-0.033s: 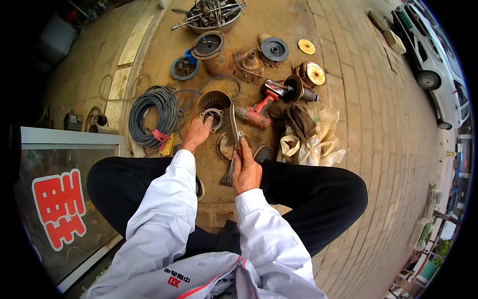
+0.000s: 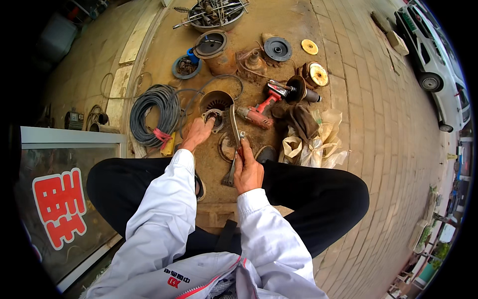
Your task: The person sits on the ground and uses a wrench and a knife to scrape and clean a circular metal component. They repeatedly scrape the inner surface and edges, then use a pipe wrench to hold and adjust the part.
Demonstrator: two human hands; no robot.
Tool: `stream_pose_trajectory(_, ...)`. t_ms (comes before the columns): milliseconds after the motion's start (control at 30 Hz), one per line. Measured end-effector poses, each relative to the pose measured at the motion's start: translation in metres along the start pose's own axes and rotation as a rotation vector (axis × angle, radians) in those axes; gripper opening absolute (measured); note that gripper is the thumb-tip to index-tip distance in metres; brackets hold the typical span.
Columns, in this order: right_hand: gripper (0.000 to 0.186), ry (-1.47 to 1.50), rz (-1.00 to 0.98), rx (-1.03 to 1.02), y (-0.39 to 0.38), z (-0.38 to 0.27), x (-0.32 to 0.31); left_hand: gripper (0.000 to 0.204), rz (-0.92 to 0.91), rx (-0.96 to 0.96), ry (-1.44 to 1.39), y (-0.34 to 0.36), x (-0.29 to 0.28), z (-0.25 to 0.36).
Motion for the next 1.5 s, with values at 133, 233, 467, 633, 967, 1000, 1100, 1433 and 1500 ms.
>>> stream_pose_trajectory(133, 0.042, -0.143, -0.081, -0.084, 0.016, 0.011, 0.012, 0.061, -0.095, 0.068, 0.107, -0.006, -0.013, 0.004)
stream_pose_trajectory(233, 0.041, -0.302, -0.168, -0.145, 0.062, 0.005, 0.033, 0.059, -0.069, 0.055, 0.062, 0.003, -0.01, 0.001)
stream_pose_trajectory(467, 0.04, -0.219, -0.044, -0.201, 0.076, 0.007, 0.009, 0.057, -0.064, 0.059, 0.1, 0.004, -0.015, 0.004)
stream_pose_trajectory(633, 0.045, -0.176, -0.076, -0.166, 0.021, -0.007, 0.001, 0.056, -0.062, 0.061, 0.129, 0.0, -0.019, 0.001)
stream_pose_trajectory(967, 0.041, -0.293, -0.126, -0.254, 0.095, 0.023, 0.027, 0.059, -0.102, 0.104, 0.124, 0.006, -0.013, 0.001)
stream_pose_trajectory(1000, 0.04, -0.275, -0.107, -0.26, 0.093, 0.022, 0.026, 0.06, -0.097, 0.093, 0.123, 0.005, -0.014, 0.0)
stream_pose_trajectory(1100, 0.042, -0.056, 0.087, -0.075, 0.067, 0.024, 0.019, 0.061, -0.099, 0.111, 0.116, 0.003, -0.017, -0.003)
stream_pose_trajectory(1433, 0.019, 0.242, 0.212, 0.178, 0.024, 0.018, -0.003, 0.059, 0.014, 0.117, 0.009, 0.001, -0.008, -0.009)
stream_pose_trajectory(1500, 0.018, 0.276, 0.164, 0.168, 0.018, 0.007, -0.002, 0.057, 0.047, 0.107, -0.035, -0.01, -0.01, -0.007)
Point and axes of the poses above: each hand's wrist, its own y-axis towards the middle knuckle, its own x-axis out of the palm, z = x × y, the point moved 1 cm from there along y, towards the middle knuckle, and after that the axes turned 15 degrees about -x, right-handed, at the moved point
